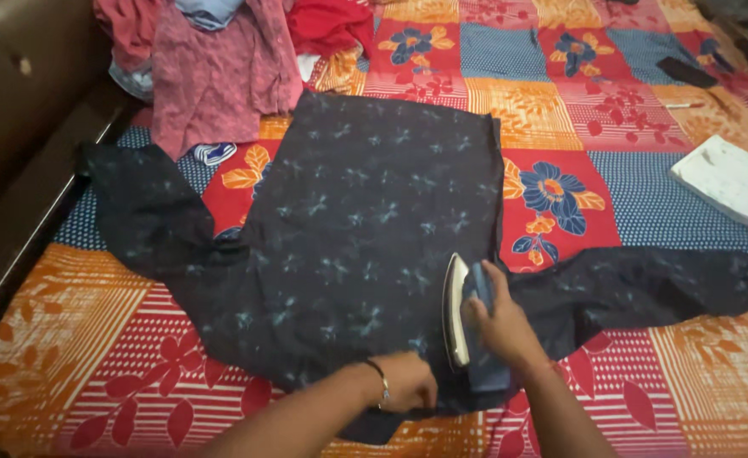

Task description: The person irons a dark patterned shirt laid out on a bed. They smooth the sleeves and body, then flip the shirt to iron the other side, using a handheld iron throughout.

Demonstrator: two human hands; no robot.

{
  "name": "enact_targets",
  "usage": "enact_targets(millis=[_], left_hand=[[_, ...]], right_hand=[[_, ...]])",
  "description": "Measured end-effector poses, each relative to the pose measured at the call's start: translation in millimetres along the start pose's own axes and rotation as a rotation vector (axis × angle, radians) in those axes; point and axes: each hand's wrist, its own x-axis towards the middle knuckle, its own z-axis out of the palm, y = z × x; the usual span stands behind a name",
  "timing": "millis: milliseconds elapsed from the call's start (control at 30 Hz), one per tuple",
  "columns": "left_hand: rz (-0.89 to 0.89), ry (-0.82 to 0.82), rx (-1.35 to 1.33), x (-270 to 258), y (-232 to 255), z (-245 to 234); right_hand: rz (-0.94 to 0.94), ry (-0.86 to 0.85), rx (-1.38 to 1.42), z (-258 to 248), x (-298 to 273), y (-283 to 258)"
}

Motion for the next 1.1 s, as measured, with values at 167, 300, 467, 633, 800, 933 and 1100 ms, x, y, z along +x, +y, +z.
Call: enact_targets(millis=[167, 300, 467, 633, 800, 933, 1100], left_hand=[[-0.297, 0.265, 0.238, -33, 8, -32], [-0.479, 0.204, 0.285, -57, 16, -46], [-0.511, 0.044, 0.378, -63, 31, -49], [-0.667, -0.006, 0.369, -70, 34, -58], [-0.596, -0.035, 0.425, -76, 17, -72], [-0.676, -0.029, 0.419, -82, 5, -76], [-0.693, -0.069, 0.426, -81, 4, -81]], right_hand=[[-0.087, 0.017, -0.043, 6, -9, -3], [-0.027, -0.016, 0.005, 12, -25, -7], [0.114, 0.033, 0.02, 20, -39, -8], [-0.143, 0.115, -0.074, 19, -24, -18], [0.01, 0.058, -0.074, 18, -27, -21], [0.02, 0.046, -0.034, 22, -35, -18], [-0.106, 0.064, -0.077, 28, -30, -16]])
